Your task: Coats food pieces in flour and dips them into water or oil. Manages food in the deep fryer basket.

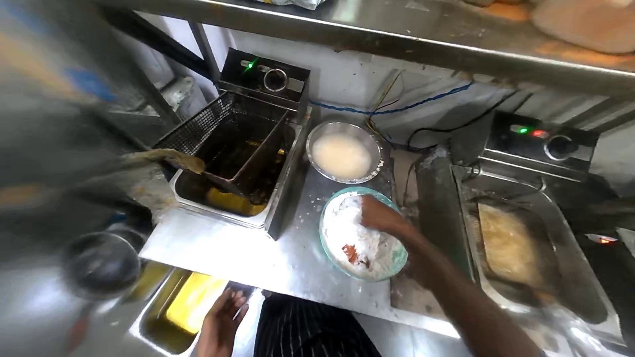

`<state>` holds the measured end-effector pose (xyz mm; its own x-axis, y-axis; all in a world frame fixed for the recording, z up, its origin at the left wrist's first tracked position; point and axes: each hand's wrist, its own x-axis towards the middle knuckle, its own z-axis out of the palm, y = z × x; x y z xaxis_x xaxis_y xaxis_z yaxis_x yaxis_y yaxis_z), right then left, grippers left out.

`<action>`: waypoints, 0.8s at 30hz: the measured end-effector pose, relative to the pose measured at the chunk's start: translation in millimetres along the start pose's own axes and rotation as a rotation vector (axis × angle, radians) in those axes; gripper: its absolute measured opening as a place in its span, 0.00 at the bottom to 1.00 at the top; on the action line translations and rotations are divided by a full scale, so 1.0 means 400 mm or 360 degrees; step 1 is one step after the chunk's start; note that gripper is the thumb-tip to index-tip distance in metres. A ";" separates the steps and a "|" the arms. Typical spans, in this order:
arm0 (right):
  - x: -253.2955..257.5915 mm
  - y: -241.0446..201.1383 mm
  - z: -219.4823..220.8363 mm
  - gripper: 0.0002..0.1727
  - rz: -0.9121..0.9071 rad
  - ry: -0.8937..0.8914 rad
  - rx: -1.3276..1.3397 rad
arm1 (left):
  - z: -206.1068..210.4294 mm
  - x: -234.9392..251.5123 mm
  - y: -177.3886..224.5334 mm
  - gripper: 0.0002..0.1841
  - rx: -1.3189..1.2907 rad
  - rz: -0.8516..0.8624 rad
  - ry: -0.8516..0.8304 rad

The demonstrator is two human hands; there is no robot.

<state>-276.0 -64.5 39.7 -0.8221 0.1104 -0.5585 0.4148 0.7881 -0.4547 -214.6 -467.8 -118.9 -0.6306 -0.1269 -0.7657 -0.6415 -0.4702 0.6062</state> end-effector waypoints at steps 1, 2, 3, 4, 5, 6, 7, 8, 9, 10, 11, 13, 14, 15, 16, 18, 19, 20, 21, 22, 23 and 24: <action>0.006 0.013 -0.002 0.22 0.0009 -0.0004 0.0087 | -0.001 0.002 0.000 0.13 -0.0002 0.0002 0.0002; 0.019 0.026 0.004 0.22 0.0036 0.0002 0.0113 | 0.000 0.003 0.000 0.13 0.0003 -0.0001 -0.0004; 0.038 0.038 0.019 0.19 0.0059 0.0039 0.0046 | 0.001 0.004 0.000 0.13 0.0004 -0.0004 -0.0018; 0.058 0.044 0.038 0.18 0.0084 0.0090 -0.0078 | 0.001 0.004 0.002 0.13 -0.0002 -0.0004 -0.0033; 0.073 0.044 0.059 0.18 0.0106 0.0126 -0.0196 | 0.001 0.003 0.005 0.14 -0.0006 0.0002 -0.0045; 0.077 0.038 0.078 0.19 0.0116 0.0132 -0.0300 | 0.001 0.002 0.008 0.14 -0.0006 0.0011 -0.0056; 0.071 0.029 0.097 0.20 0.0092 0.0126 -0.0382 | 0.000 0.001 0.011 0.14 -0.0012 0.0020 -0.0055; 0.061 0.017 0.118 0.21 0.0058 0.0078 -0.0456 | -0.001 -0.001 0.013 0.15 -0.0026 0.0023 -0.0042; 0.049 -0.001 0.137 0.24 0.0049 -0.0023 -0.0522 | -0.004 -0.003 0.015 0.15 -0.0037 0.0024 -0.0031; 0.042 -0.015 0.159 0.27 0.0052 -0.0120 -0.0599 | -0.005 -0.004 0.016 0.15 -0.0046 0.0021 -0.0021; 0.040 -0.022 0.180 0.29 0.0058 -0.0184 -0.0674 | -0.005 -0.003 0.017 0.15 -0.0046 0.0016 -0.0016; 0.047 -0.015 0.214 0.33 0.0060 -0.0202 -0.0755 | -0.002 -0.002 0.012 0.14 -0.0046 0.0001 -0.0016; 0.051 -0.010 0.223 0.34 0.0068 -0.0193 -0.0770 | 0.002 -0.003 0.010 0.14 -0.0053 -0.0006 -0.0017; 0.054 -0.004 0.230 0.32 0.0051 -0.0183 -0.0769 | 0.006 -0.006 0.008 0.14 -0.0059 -0.0011 -0.0018; 0.059 0.002 0.234 0.29 0.0022 -0.0168 -0.0777 | 0.011 -0.009 0.007 0.15 -0.0068 -0.0015 -0.0019; 0.075 0.012 0.232 0.23 -0.0051 -0.0133 -0.0807 | 0.021 -0.013 0.012 0.15 -0.0080 -0.0015 -0.0026; 0.082 0.013 0.225 0.20 -0.0075 -0.0121 -0.0818 | 0.024 -0.015 0.015 0.15 -0.0089 -0.0011 -0.0030; 0.087 0.014 0.213 0.18 -0.0089 -0.0118 -0.0823 | 0.024 -0.018 0.019 0.15 -0.0102 -0.0002 -0.0032; 0.089 0.015 0.196 0.16 -0.0089 -0.0122 -0.0808 | 0.022 -0.021 0.022 0.15 -0.0118 0.0011 -0.0035; 0.089 0.013 0.177 0.15 -0.0063 -0.0125 -0.0781 | 0.015 -0.024 0.025 0.14 -0.0134 0.0026 -0.0038; 0.088 0.010 0.156 0.15 -0.0013 -0.0127 -0.0749 | 0.008 -0.029 0.027 0.15 -0.0145 0.0044 -0.0029; 0.086 0.006 0.138 0.14 0.0031 -0.0133 -0.0725 | -0.002 -0.032 0.030 0.15 -0.0152 0.0061 -0.0014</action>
<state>-281.6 -92.1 -18.7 -0.7739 0.0935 -0.6263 0.2008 0.9742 -0.1026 -213.9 -472.6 -101.9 -0.6577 -0.1390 -0.7403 -0.5726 -0.5464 0.6113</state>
